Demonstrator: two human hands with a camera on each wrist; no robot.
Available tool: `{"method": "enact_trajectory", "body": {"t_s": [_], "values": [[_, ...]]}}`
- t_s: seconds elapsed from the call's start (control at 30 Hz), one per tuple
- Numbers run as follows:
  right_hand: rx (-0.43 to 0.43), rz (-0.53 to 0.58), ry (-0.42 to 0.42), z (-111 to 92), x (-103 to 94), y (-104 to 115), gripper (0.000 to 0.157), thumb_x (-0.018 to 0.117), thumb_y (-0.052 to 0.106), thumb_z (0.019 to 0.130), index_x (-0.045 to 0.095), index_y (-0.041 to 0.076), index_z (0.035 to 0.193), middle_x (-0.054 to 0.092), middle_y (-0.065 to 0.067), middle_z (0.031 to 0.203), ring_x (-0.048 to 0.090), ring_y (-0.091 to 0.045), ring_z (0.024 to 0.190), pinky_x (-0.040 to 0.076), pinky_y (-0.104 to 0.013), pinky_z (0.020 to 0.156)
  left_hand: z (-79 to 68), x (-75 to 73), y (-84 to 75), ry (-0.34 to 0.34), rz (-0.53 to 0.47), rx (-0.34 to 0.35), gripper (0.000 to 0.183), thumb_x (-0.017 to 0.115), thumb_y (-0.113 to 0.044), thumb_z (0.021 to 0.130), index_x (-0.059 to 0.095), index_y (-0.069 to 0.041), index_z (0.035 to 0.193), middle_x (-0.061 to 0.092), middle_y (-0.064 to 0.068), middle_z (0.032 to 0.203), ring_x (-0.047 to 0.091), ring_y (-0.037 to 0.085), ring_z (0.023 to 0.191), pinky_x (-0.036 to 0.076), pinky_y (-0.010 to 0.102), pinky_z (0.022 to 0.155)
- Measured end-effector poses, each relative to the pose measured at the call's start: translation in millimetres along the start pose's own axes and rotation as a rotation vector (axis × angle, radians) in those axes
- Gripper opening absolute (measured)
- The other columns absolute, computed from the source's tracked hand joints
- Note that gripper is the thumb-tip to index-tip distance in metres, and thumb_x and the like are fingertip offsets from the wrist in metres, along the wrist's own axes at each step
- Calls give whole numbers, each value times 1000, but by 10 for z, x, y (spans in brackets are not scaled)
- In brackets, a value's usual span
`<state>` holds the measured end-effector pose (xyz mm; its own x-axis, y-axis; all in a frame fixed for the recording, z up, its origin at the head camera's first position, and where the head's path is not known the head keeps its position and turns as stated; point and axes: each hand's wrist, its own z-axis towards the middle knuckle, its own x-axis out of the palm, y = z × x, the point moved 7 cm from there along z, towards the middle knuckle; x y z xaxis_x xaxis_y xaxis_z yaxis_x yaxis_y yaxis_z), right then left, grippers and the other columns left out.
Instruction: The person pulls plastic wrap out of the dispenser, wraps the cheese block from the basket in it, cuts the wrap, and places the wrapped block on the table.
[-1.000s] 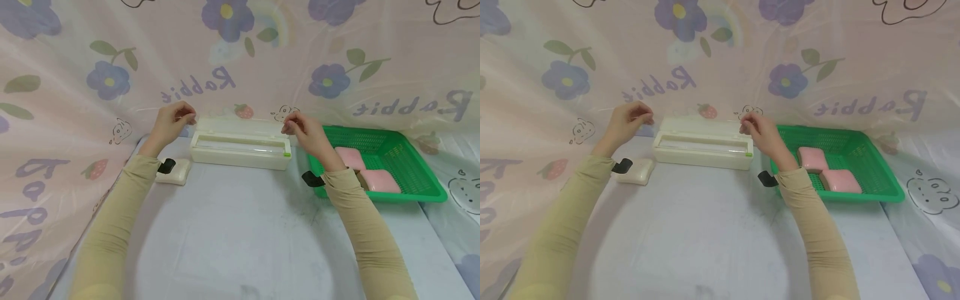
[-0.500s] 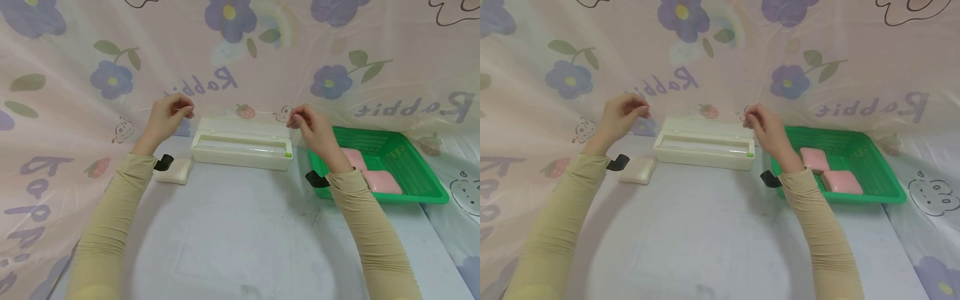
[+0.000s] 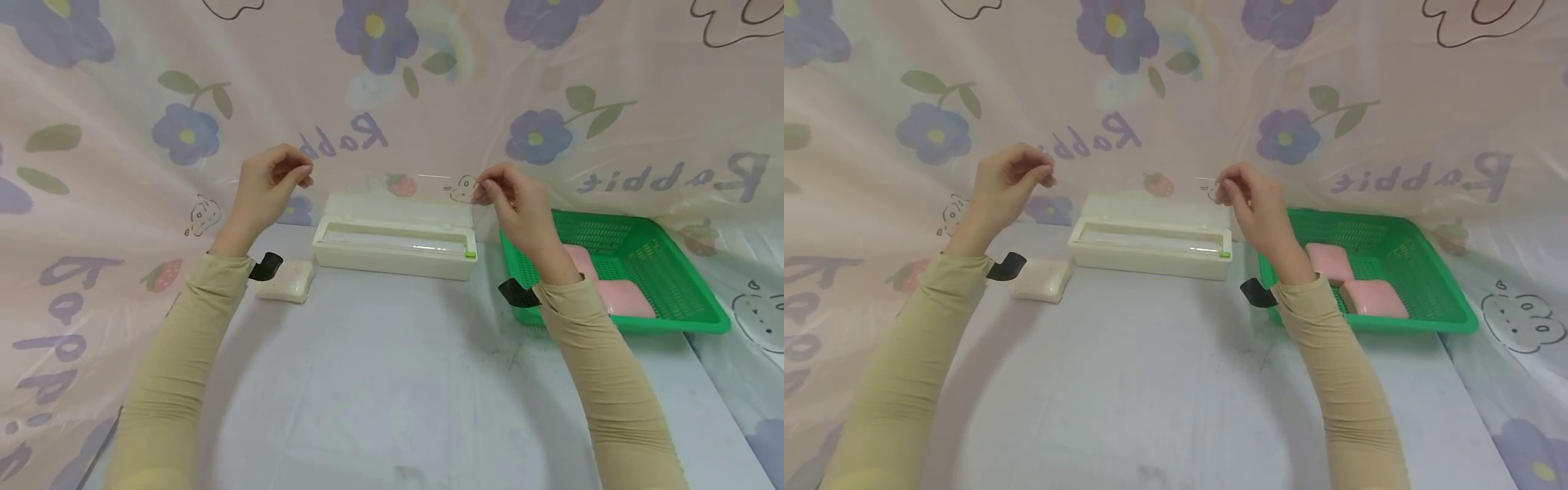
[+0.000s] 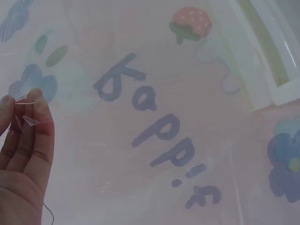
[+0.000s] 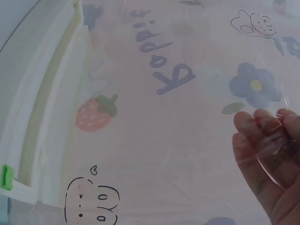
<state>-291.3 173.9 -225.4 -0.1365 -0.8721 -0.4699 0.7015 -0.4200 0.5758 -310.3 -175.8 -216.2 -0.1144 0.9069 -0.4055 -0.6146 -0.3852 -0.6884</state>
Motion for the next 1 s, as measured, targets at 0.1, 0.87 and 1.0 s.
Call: {"method": "enact_trajectory", "body": {"t_s": [0.1,0.87,1.0], "values": [[-6,9,-15,-26,-25,60,10,53,-3,96,61,-7,99,66,-13,85,63,-12,75,55,-20,70,-14,-8,2,-7,-24,14,9,61,1,91,64,7,98,66,8,87,63,21,75,55,24,73],[-211,94,-110,-600,-54,622,10,56,-9,88,66,-8,90,66,-13,77,64,-11,71,53,-19,70,-656,-174,-400,20,-178,94,10,59,18,85,64,13,92,67,18,84,66,17,79,55,24,74],[-269,13,-93,-851,-39,698,17,57,8,93,67,-5,88,67,-11,79,63,-11,73,51,-16,74,-925,-163,-380,90,-144,114,20,61,21,82,67,6,94,68,14,88,65,16,85,54,24,80]]}}
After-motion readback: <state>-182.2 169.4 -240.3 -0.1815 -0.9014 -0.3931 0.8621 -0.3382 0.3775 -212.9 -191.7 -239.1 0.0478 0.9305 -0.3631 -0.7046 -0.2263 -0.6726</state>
